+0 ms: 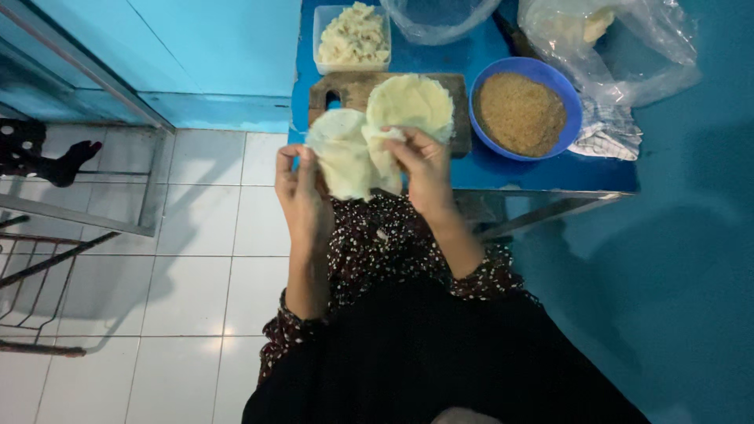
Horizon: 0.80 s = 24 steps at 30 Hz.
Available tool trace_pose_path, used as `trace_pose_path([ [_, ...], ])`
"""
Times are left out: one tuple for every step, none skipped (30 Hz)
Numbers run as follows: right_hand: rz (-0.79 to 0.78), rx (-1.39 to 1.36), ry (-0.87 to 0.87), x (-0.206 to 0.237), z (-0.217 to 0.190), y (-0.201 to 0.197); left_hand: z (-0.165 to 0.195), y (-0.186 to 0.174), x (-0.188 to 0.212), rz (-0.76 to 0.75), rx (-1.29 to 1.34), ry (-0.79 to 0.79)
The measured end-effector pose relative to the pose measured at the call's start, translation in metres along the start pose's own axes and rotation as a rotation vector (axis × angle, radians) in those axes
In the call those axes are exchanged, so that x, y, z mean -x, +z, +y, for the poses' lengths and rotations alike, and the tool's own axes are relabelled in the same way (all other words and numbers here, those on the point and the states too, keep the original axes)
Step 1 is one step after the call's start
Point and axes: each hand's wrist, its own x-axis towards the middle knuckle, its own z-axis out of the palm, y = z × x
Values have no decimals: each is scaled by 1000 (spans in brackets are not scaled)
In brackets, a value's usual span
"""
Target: The person presses and flattens a round piece of dough by hand on a wooden cutting board, then cuts the flattened dough with a knife into smaller pieces. They lift, turn, and stack the dough pieces on the board and table, working beside a blue bowl of brown powder and a container of dough scraps.
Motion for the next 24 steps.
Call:
trace_pose_path([
  [29,-128,19,-3,3,-7,-3,-6,-9,3,27,35],
  [51,-197,19,-4,3,-16,-6,-13,-18,18,54,20],
  [77,-266,19,-4,2,-26,-10,-20,-27,32,80,3],
  [102,-334,20,-3,0,-36,-13,-27,-34,46,107,-16],
  [111,-388,18,-2,-4,-46,-17,-33,-40,67,21,2],
  [120,-443,15,1,-9,-54,-17,-41,-45,87,-65,20],
  [127,-497,10,2,-15,-64,-18,-45,-52,106,-149,40],
  [130,-564,46,4,-25,-74,-18,-48,-57,53,-281,44],
  [133,-632,83,7,-34,-84,-17,-51,-60,0,-414,47],
  [133,-700,116,8,-44,-93,-17,-51,-63,-57,-545,54],
  [85,-760,152,9,-54,-102,-18,-49,-65,-65,-806,216],
  [38,-819,192,11,-64,-109,-17,-47,-66,-72,-1067,378],
  [-7,-879,234,12,-70,-113,-17,-44,-66,-80,-1326,542],
  [18,-819,248,13,-75,-115,-16,-41,-66,-34,-1407,642],
  [41,-756,263,12,-81,-118,-15,-38,-67,17,-1484,743],
  [62,-695,280,12,-85,-120,-15,-36,-67,72,-1561,845],
  [62,-701,294,12,-89,-122,-15,-32,-68,21,-1578,668],
  [61,-706,307,12,-92,-124,-15,-29,-70,-31,-1586,493],
  [57,-710,321,12,-95,-125,-16,-25,-70,-81,-1586,319],
  [16,-626,280,12,-98,-127,-17,-20,-69,-53,-1565,302],
  [-24,-540,238,12,-101,-128,-19,-15,-67,-27,-1542,286],
  [-64,-455,197,11,-103,-129,-19,-8,-65,1,-1520,269],
  [-81,-367,185,11,-105,-130,-20,-2,-60,5,-1536,360],
  [-97,-280,175,11,-107,-128,-18,4,-53,9,-1552,450],
])
